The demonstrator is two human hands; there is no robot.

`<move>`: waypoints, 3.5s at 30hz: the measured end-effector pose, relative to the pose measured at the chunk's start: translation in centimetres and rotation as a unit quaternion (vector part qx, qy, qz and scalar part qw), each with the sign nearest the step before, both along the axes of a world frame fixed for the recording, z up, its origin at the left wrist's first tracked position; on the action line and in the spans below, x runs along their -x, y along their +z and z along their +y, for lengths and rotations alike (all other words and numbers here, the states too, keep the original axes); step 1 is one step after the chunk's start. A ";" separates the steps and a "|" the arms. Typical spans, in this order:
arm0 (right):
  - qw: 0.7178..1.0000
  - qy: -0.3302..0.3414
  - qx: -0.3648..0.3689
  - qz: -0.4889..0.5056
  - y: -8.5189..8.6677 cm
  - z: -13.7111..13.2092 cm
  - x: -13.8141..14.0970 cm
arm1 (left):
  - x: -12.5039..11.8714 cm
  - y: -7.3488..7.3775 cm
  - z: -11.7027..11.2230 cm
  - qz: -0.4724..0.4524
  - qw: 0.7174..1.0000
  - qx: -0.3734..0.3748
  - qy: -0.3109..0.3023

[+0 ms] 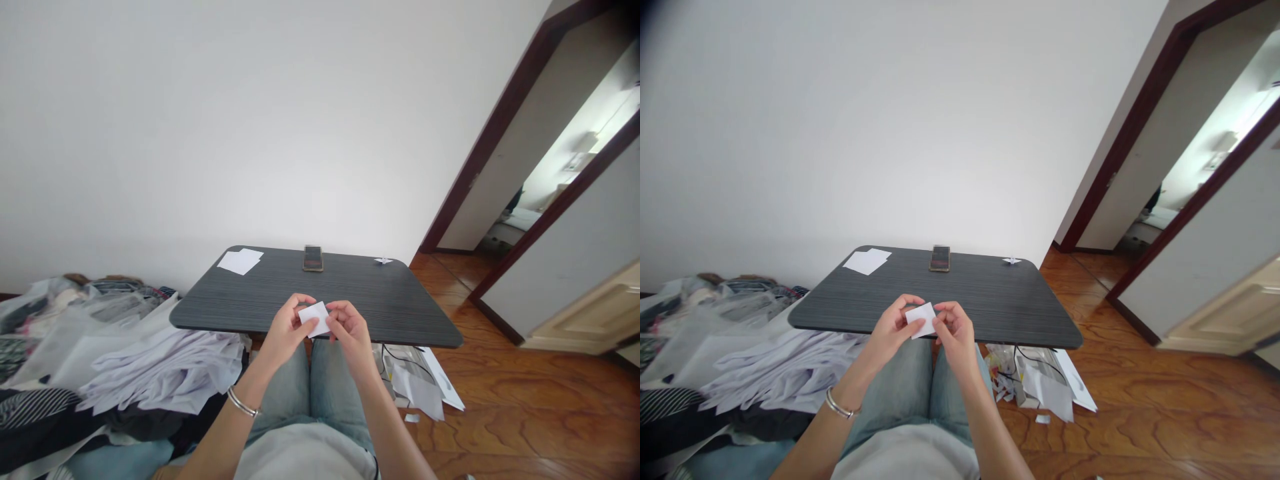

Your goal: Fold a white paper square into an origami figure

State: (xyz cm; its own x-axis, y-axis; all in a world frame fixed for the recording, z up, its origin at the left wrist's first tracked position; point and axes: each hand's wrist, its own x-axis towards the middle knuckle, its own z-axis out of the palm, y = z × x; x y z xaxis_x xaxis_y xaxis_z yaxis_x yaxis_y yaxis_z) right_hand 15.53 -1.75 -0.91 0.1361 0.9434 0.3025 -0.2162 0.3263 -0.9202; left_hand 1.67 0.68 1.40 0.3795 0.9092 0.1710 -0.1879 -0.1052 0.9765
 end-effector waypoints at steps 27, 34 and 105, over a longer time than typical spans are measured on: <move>0.997 0.011 -0.016 0.074 0.2 -0.3 -0.2 | 0.5 0.6 -0.7 -0.059 0.998 -0.012 0.011; 0.993 0.065 -0.037 0.092 0.1 -0.6 -0.3 | 0.5 0.9 -0.8 -0.073 0.997 0.004 0.002; 0.917 -0.241 -0.176 -0.264 -1.0 0.1 -0.1 | -1.5 -0.7 -1.4 0.189 0.932 -0.230 0.206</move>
